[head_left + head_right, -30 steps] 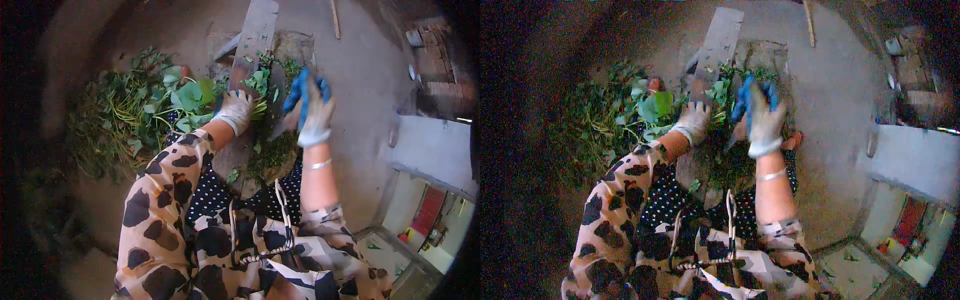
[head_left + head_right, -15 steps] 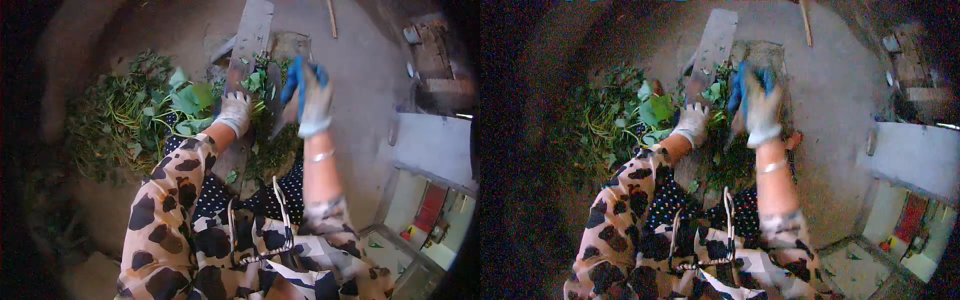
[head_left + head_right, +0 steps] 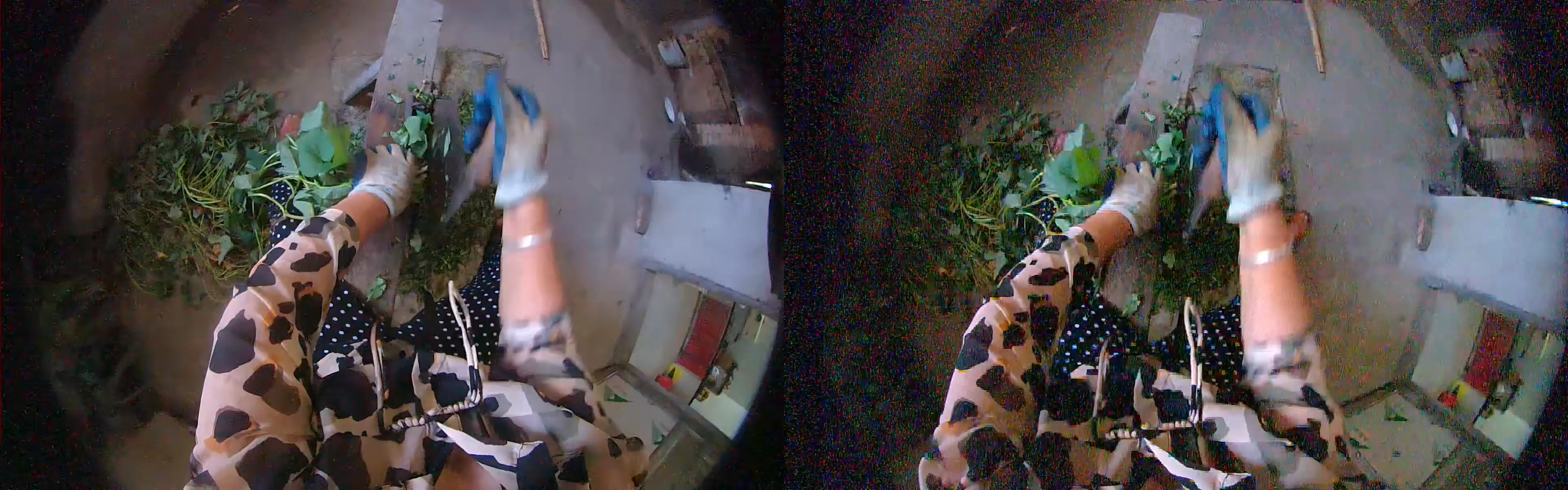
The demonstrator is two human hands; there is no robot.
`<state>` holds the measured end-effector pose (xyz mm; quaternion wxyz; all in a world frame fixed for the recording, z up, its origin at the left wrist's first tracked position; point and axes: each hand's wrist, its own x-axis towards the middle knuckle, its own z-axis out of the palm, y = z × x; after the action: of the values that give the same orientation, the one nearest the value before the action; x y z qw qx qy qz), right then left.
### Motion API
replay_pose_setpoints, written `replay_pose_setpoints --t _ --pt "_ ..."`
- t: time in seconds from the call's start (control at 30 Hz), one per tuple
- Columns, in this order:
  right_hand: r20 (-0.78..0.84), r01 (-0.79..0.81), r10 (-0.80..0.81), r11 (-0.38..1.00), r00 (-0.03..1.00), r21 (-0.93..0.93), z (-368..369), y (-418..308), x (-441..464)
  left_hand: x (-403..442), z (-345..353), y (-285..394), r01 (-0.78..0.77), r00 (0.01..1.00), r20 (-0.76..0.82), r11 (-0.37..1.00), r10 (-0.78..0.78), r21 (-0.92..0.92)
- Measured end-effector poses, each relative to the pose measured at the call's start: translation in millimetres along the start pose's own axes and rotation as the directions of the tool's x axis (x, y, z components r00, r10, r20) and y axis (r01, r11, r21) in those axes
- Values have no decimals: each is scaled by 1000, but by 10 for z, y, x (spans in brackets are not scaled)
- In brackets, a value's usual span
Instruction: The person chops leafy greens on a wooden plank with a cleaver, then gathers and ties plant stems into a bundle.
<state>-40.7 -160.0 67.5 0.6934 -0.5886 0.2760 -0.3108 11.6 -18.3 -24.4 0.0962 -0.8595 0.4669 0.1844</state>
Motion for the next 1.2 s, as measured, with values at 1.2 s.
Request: replay_pose_setpoints --t 1.2 --pt "548 28 34 994 836 -105 -192 300 1467 -51 274 75 24 982 -189 994 -3 108"
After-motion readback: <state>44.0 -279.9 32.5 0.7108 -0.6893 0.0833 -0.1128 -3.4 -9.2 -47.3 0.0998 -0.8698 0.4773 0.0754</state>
